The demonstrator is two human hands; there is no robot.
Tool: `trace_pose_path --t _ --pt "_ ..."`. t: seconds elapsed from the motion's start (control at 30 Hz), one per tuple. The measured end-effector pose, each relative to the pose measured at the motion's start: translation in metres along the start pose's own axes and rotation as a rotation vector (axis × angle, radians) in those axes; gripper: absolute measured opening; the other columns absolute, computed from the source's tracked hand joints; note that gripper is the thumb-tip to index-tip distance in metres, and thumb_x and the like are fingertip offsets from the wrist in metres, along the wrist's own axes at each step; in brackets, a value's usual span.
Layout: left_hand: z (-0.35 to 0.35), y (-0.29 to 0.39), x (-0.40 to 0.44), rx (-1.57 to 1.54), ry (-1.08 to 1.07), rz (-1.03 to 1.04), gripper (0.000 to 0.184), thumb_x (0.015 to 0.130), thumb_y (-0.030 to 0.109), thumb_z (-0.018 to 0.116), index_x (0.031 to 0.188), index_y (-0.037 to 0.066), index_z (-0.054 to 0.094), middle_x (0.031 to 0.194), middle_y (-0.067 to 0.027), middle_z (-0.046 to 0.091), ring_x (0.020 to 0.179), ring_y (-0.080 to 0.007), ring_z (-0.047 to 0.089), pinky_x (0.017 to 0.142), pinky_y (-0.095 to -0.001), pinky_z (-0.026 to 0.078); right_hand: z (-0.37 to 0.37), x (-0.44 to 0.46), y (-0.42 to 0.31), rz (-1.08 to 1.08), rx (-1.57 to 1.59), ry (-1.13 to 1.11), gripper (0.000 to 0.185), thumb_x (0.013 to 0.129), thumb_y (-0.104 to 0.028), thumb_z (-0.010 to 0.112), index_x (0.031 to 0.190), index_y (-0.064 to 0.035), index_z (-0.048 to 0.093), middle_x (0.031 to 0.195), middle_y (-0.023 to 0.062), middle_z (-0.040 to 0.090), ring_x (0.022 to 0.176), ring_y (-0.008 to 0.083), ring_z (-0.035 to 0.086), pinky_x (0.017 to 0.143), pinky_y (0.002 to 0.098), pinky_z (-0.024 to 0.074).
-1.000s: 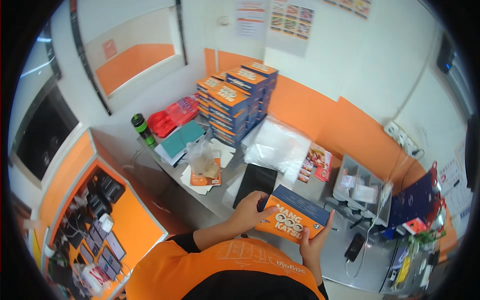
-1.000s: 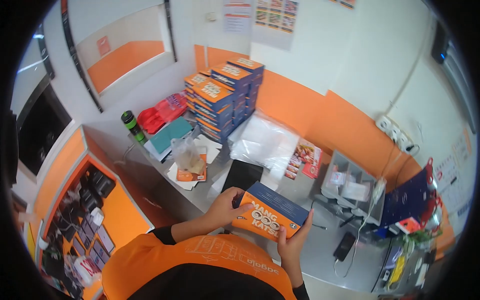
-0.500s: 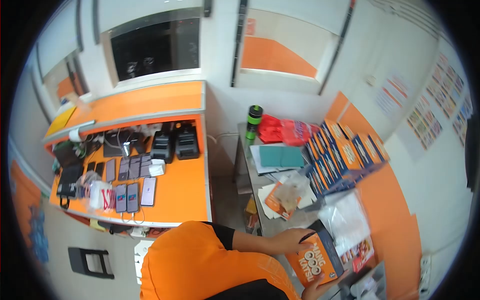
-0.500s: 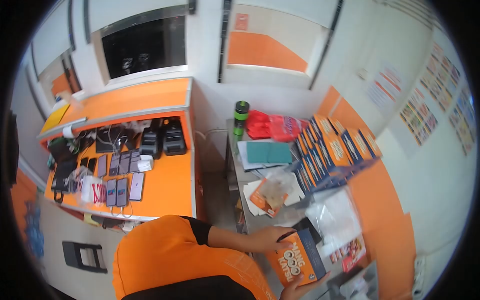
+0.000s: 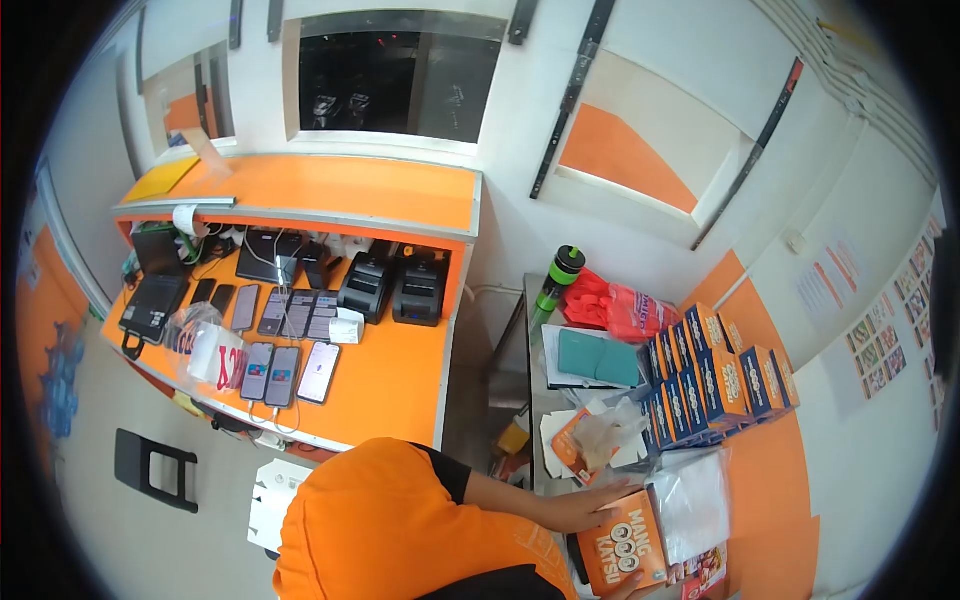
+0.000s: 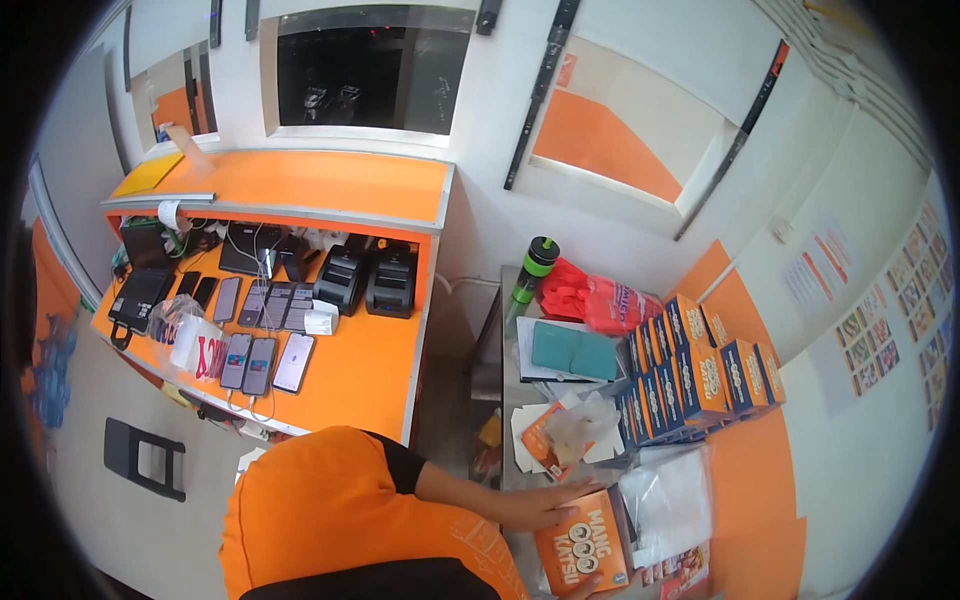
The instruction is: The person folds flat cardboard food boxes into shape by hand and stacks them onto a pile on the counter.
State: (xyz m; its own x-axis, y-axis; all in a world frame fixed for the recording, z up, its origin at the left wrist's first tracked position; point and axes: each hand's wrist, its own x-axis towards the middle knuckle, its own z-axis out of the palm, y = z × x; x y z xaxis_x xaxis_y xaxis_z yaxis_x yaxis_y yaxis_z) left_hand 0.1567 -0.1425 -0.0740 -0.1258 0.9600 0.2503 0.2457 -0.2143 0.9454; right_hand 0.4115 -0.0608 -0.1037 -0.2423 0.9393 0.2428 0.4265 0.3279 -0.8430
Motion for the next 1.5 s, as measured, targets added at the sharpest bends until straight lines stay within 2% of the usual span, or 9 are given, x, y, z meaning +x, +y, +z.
trace_pose_path --t 0.5,0.53,0.67,0.73,0.87,0.93,1.1,1.33,1.5 --pt "0.026 -0.062 0.010 -0.391 -0.292 -0.392 0.090 0.103 0.051 0.049 0.162 0.016 -0.010 0.165 -0.0167 0.018 0.143 -0.0274 0.038 0.110 -0.0399 0.041 -0.031 -0.019 -0.006 0.477 0.772 -0.582 0.066 0.106 -0.048 0.045 0.153 -0.0030 0.033 0.138 0.0151 0.056 0.115 0.0214 0.060 0.090 0.0339 0.0515" --pt "0.045 -0.088 0.014 -0.320 -0.289 -0.297 0.090 0.104 0.049 0.049 0.162 0.016 -0.013 0.165 -0.0158 0.018 0.140 -0.0264 0.043 0.109 -0.0389 0.043 -0.030 -0.027 -0.021 0.505 0.671 -0.425 0.064 0.107 -0.055 0.036 0.147 -0.0051 0.042 0.122 0.0091 0.067 0.097 0.0149 0.066 0.072 0.0288 0.0535" --pt "0.085 -0.057 0.015 -0.553 -0.505 -0.517 0.087 0.105 0.042 0.050 0.161 0.009 -0.007 0.166 -0.0147 0.011 0.147 -0.0256 0.029 0.112 -0.0408 0.041 -0.067 -0.059 0.027 0.661 0.654 -0.320 0.066 0.107 -0.048 0.043 0.156 -0.0061 0.028 0.139 0.0128 0.055 0.118 0.0209 0.060 0.093 0.0351 0.0524" --pt "0.118 -0.135 0.015 -0.410 -0.415 -0.234 0.081 0.104 0.040 0.051 0.162 0.008 0.004 0.164 -0.0133 0.018 0.147 -0.0240 0.029 0.113 -0.0427 0.040 -0.073 -0.070 0.024 0.599 0.641 -0.247 0.066 0.107 -0.043 0.046 0.158 -0.0085 0.022 0.141 0.0147 0.053 0.123 0.0241 0.057 0.096 0.0406 0.0520" --pt "0.168 -0.122 0.023 -0.462 -0.536 -0.441 0.041 0.104 0.031 0.048 0.138 0.011 0.037 0.131 -0.0115 0.051 0.122 -0.0227 0.053 0.099 -0.0407 0.048 -0.072 -0.100 0.086 0.477 0.645 -0.001 0.069 0.102 -0.035 0.055 0.158 -0.0122 0.022 0.147 0.0218 0.046 0.126 0.0363 0.056 0.097 0.0485 0.0523" --pt "0.190 -0.103 0.022 -0.376 -0.603 -0.473 0.053 0.105 0.034 0.046 0.148 0.008 0.030 0.144 -0.0150 0.038 0.135 -0.0279 0.043 0.097 -0.0422 0.051 -0.080 -0.094 0.096 0.450 0.385 0.007 0.068 0.102 -0.035 0.056 0.157 -0.0118 0.023 0.147 0.0222 0.046 0.126 0.0370 0.056 0.098 0.0487 0.0517" --pt "0.244 -0.116 0.007 -0.309 -0.577 -0.323 0.071 0.101 0.036 0.056 0.156 0.010 0.020 0.155 -0.0193 0.027 0.147 -0.0354 0.028 0.113 -0.0539 0.036 -0.111 -0.091 0.122 0.337 0.104 -0.048 0.065 0.102 -0.034 0.056 0.156 -0.0110 0.026 0.146 0.0231 0.046 0.126 0.0385 0.055 0.099 0.0492 0.0504" --pt "0.258 -0.108 0.000 0.560 -0.963 0.290 0.084 0.077 0.045 0.080 0.147 0.013 0.047 0.168 -0.0202 0.005 0.154 -0.0454 -0.011 0.120 -0.0670 0.001 -0.139 -0.090 0.165 0.141 -0.075 -0.168 0.062 0.101 -0.032 0.056 0.153 -0.0099 0.030 0.145 0.0244 0.046 0.127 0.0407 0.053 0.101 0.0500 0.0485" --pt "0.270 -0.119 0.004 0.650 -0.737 0.578 0.047 0.082 0.033 0.073 0.125 0.022 0.059 0.156 -0.0195 0.033 0.152 -0.0466 0.012 0.119 -0.0669 0.012 -0.145 -0.084 0.184 0.024 -0.155 -0.250 0.060 0.101 -0.031 0.057 0.152 -0.0091 0.033 0.144 0.0253 0.046 0.127 0.0423 0.051 0.102 0.0505 0.0472"
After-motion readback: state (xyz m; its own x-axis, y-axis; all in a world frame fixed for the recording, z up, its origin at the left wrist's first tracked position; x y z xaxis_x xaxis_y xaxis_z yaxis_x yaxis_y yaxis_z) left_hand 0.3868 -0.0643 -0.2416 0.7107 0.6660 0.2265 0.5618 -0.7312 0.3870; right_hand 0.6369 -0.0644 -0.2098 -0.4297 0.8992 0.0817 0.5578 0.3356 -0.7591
